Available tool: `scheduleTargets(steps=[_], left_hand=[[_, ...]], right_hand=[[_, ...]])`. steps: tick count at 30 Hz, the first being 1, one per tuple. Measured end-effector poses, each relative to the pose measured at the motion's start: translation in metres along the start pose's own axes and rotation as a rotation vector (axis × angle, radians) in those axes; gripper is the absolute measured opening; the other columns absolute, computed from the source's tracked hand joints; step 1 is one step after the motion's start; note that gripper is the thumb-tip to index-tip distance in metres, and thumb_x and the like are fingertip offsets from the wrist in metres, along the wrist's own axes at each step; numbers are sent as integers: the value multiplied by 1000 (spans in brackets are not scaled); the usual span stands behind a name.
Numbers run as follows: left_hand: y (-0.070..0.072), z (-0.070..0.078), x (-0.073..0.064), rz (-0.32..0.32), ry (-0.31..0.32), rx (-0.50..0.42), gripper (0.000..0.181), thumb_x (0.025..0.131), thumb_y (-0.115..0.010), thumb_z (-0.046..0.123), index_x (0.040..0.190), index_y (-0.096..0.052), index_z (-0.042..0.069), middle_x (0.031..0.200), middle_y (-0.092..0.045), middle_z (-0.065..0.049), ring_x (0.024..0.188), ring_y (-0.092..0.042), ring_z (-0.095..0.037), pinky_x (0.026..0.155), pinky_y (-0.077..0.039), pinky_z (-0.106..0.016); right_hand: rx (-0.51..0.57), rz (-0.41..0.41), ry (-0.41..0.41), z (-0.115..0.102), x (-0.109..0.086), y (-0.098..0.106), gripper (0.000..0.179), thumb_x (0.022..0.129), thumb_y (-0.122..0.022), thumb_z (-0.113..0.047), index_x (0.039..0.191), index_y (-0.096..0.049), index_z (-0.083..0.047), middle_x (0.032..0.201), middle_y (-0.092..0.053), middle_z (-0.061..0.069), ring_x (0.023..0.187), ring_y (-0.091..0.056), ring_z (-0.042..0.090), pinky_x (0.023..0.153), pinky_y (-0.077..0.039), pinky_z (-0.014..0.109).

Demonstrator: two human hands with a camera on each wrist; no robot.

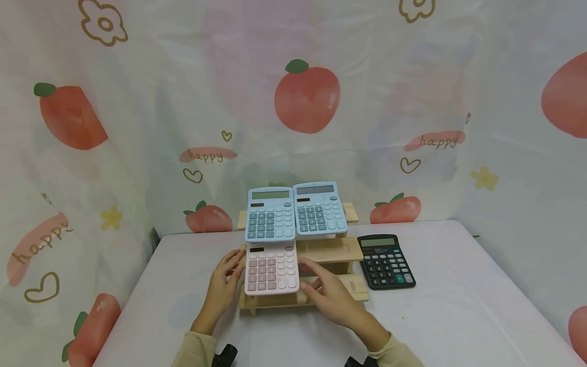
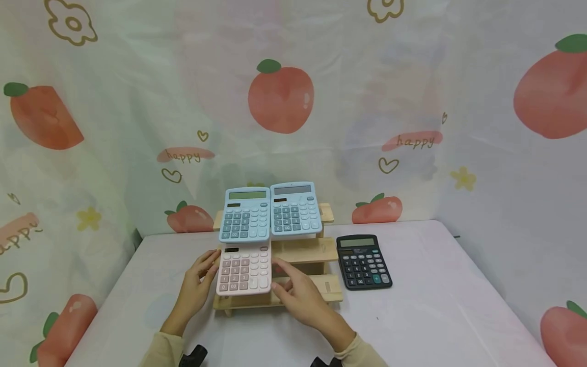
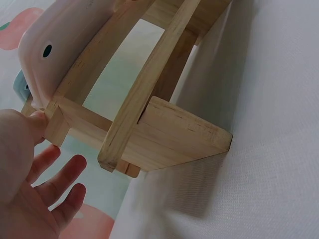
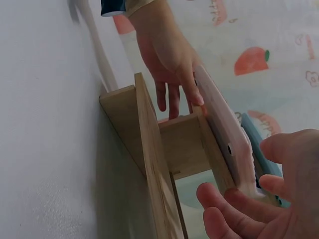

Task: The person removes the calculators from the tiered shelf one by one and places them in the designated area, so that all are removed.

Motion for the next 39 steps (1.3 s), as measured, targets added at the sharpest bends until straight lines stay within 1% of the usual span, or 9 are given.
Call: scheduleTargets(steps=[6,11,15,19,23,27,33,37,39], left_hand=[[-1,0,1,-11,20,0,40,103,-57,12,143,-57,6,151,-51,-16,138,-52,-34,97,-55,-40],[0,-1,1,2,1,3,41,103,-57,13,143,-57,5,150,-52,-19,137,-52,-37,95,-55,-41],[-1,-2,1,5,-6,1,41,103,-58,13,142,-58,4,150,-52,-20,136,-53,-37,94,-56,-38],[-1,-1,0,5,-9,3,40,103,-58,13,142,-58,4,149,-52,-20,136,-53,-38,93,-55,-36],[-1,-1,0,9,-12,4,40,103,-58,13,142,-58,4,149,-53,-20,136,-53,-37,93,-55,-35],[1,-1,1,12,-10,1,40,103,-58,13,142,-58,3,149,-53,-19,136,-53,-37,92,-55,-33],[1,-2,1,11,-18,-6,40,103,-58,12,141,-58,2,149,-52,-21,136,-53,-38,92,-55,-33],[0,-1,1,9,-19,-8,40,103,-58,12,141,-58,2,149,-52,-20,136,-53,-38,92,-55,-33],[0,-1,1,8,-18,-8,40,103,-58,12,142,-58,3,149,-52,-19,136,-53,-38,92,-55,-34]], right_hand=[[58,-4,13,0,5,-4,58,102,-61,-22,155,-38,-18,144,-55,23,80,-65,14,66,-55,24],[107,-8,-2,1,8,-8,58,103,-57,-16,157,-36,-20,145,-54,23,83,-67,22,65,-57,29],[129,-6,-5,1,9,-10,55,105,-51,-10,157,-36,-19,146,-52,24,96,-69,23,71,-59,32],[151,-4,-2,1,11,-12,53,105,-47,-7,156,-36,-17,150,-49,24,112,-68,30,85,-60,30],[170,-12,7,1,13,-13,52,106,-45,-6,156,-36,-16,151,-48,23,120,-65,34,93,-58,30],[196,-24,20,2,16,-13,51,106,-46,-6,155,-37,-15,149,-49,26,115,-67,32,85,-60,28],[253,-44,7,3,18,-13,50,105,-49,-5,154,-39,-12,142,-54,29,92,-67,22,64,-59,34],[311,-47,-9,5,19,-13,52,104,-50,-4,154,-38,-9,140,-56,29,84,-67,16,64,-60,34],[339,-41,-10,6,20,-13,52,103,-50,-2,154,-38,-8,139,-57,29,87,-68,14,68,-61,30]])
Point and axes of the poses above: each hand's wrist, its own x-axis towards the middle knuckle, its own y-axis out of the back of the hand, z = x × y, the point moved 5 cm from there along x, towards the middle knuckle
